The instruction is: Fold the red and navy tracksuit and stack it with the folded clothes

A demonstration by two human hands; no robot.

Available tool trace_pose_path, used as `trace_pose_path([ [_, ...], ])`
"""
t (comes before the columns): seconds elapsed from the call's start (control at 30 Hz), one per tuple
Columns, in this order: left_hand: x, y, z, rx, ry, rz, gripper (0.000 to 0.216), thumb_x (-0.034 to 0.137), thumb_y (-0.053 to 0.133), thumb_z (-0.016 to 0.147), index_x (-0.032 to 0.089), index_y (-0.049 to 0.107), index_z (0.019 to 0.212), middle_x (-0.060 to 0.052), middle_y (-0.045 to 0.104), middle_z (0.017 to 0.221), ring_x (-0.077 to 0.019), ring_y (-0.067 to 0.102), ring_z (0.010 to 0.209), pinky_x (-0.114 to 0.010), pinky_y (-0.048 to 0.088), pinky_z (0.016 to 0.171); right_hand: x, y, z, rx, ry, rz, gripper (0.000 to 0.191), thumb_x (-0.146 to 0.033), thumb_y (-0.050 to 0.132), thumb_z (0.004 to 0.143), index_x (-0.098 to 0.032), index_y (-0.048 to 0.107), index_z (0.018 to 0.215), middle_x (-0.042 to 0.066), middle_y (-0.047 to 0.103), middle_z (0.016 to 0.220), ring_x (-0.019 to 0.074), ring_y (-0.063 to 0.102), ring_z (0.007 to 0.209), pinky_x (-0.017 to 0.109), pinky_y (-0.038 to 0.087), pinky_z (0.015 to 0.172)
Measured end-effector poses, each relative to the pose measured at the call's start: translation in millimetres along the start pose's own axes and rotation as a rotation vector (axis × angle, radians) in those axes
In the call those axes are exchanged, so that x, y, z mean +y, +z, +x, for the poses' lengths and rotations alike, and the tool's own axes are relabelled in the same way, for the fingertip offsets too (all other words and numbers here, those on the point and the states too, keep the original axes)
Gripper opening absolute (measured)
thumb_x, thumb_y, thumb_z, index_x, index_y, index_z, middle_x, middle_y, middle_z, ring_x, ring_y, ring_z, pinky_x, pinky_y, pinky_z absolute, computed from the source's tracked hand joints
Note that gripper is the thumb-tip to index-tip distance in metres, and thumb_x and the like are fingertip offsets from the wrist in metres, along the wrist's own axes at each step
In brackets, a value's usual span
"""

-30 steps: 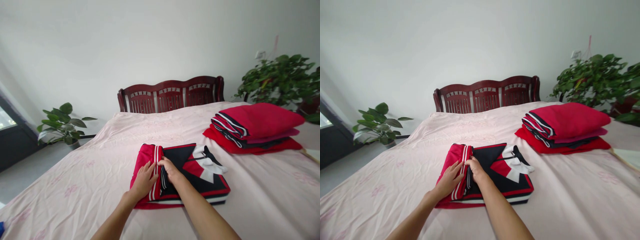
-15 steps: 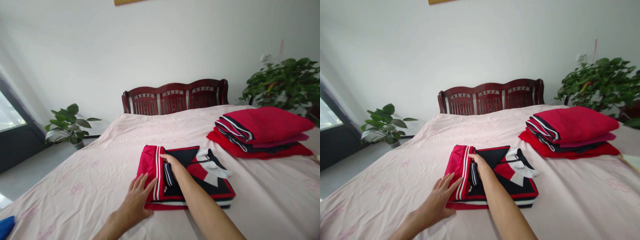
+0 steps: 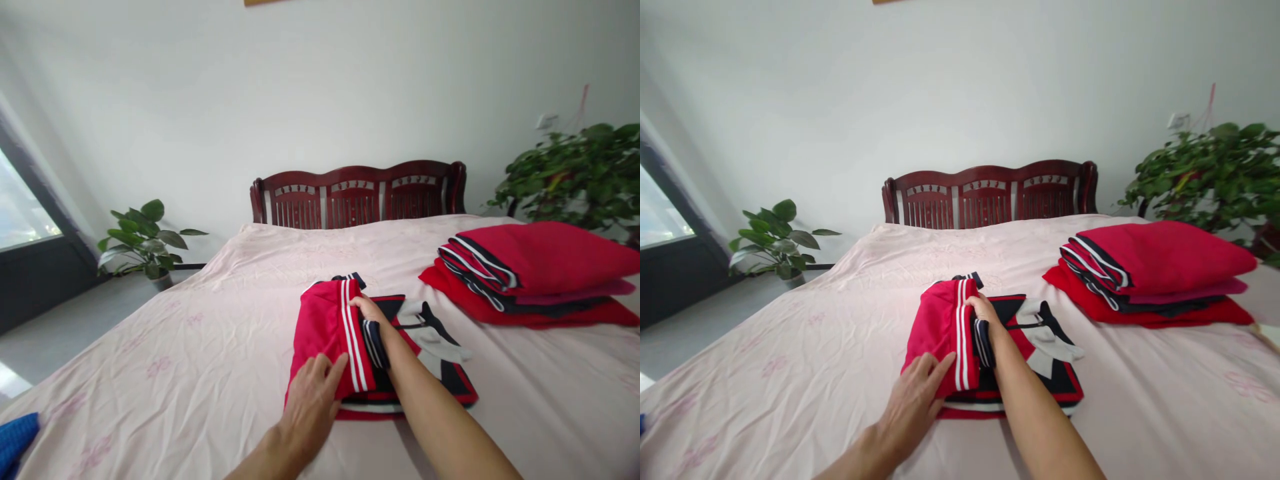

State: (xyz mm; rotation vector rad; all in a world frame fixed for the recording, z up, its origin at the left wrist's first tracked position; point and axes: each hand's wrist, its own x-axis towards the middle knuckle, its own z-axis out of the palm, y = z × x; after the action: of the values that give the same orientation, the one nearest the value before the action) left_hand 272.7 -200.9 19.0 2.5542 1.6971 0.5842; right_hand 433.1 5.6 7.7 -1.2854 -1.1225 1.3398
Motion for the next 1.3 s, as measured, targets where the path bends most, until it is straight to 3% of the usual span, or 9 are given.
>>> trace_pose_path([
  [0.1,23,22,-1,-0.099,0.016,-0.013,0.070,0.018,0.058,0.084,0.030,0.034,0.148,-0.008,0.056,0.120,-0.0262,0.052,0.104,-0.044,0.047,0.095,6,-32,-6,0.086,-0.004,-0.168,0.033,-0.022,0.060,0.062,-0.018,0.067,0.094,0.002,0.067,0.066,0.0214,0.065,0.064,0.031,0.051,0.061],
  [0.17,30,31,-3,-0.122,0.005,-0.022,0.071,0.019,0.059,0.083,0.028,0.033,0.149,-0.009,0.055,0.122,-0.0284,0.052,0.108,-0.048,0.045,0.098,7,-47,-10,0.151,-0.027,-0.278,0.038,-0.022,0.060,0.063,-0.017,0.069,0.100,0.006,0.071,0.078,0.0249,0.067,0.075,0.034,0.052,0.069],
  [0.33,16,19,-7,-0.137,0.093,-0.114,0.063,0.026,0.064,0.083,0.033,0.043,0.142,-0.006,0.058,0.120,-0.0252,0.053,0.103,-0.042,0.046,0.092,-16,-54,-15,0.321,-0.209,-0.530,0.057,-0.020,0.054,0.074,-0.019,0.057,0.131,0.012,0.061,0.129,0.0266,0.059,0.114,0.037,0.044,0.096],
  [0.43,-1,6,-11,-0.070,0.094,-0.109,0.057,0.035,0.069,0.082,0.033,0.050,0.135,-0.004,0.059,0.119,-0.0259,0.052,0.105,-0.043,0.043,0.092,-37,-38,-19,0.204,-0.387,-0.812,0.042,-0.021,0.049,0.084,-0.024,0.065,0.123,0.006,0.068,0.119,0.0210,0.062,0.106,0.030,0.045,0.091],
  [0.53,-13,4,-17,-0.034,0.065,-0.101,0.049,0.034,0.072,0.080,0.033,0.057,0.126,-0.003,0.060,0.112,-0.0248,0.052,0.101,-0.041,0.043,0.089,-49,-14,-20,0.043,-0.457,-1.022,0.029,-0.028,0.053,0.088,-0.028,0.071,0.110,0.003,0.073,0.105,0.0215,0.064,0.100,0.029,0.045,0.083],
  [0.73,-11,15,-22,0.033,0.125,-0.110,0.028,0.024,0.063,0.087,0.032,0.066,0.114,-0.003,0.063,0.097,-0.0207,0.055,0.087,-0.035,0.045,0.076,-41,21,-6,0.012,-0.444,-1.116,0.027,-0.038,0.064,0.084,-0.028,0.072,0.108,0.008,0.073,0.098,0.0265,0.066,0.091,0.036,0.046,0.079],
  [0.87,-10,17,-21,0.105,0.177,-0.093,0.026,0.023,0.061,0.087,0.031,0.067,0.111,-0.004,0.063,0.092,-0.0199,0.056,0.082,-0.034,0.045,0.071,-33,25,1,0.015,-0.436,-1.157,0.026,-0.036,0.061,0.087,-0.025,0.071,0.108,0.012,0.072,0.096,0.0282,0.066,0.096,0.039,0.045,0.084],
  [1.07,-11,20,-19,0.143,0.253,-0.021,0.022,0.023,0.058,0.089,0.030,0.069,0.107,-0.003,0.061,0.080,-0.0179,0.056,0.072,-0.032,0.042,0.061,-34,9,12,0.074,-0.412,-1.227,0.030,-0.024,0.040,0.096,-0.018,0.065,0.113,0.018,0.064,0.118,0.0290,0.061,0.108,0.042,0.043,0.091],
  [1.3,-7,25,-19,0.148,0.270,0.013,0.024,0.020,0.058,0.088,0.029,0.067,0.109,-0.003,0.062,0.078,-0.0176,0.056,0.068,-0.032,0.040,0.060,-30,11,4,0.092,-0.419,-1.245,0.034,-0.018,0.036,0.095,-0.016,0.066,0.111,0.018,0.065,0.115,0.0297,0.061,0.109,0.043,0.043,0.093],
])
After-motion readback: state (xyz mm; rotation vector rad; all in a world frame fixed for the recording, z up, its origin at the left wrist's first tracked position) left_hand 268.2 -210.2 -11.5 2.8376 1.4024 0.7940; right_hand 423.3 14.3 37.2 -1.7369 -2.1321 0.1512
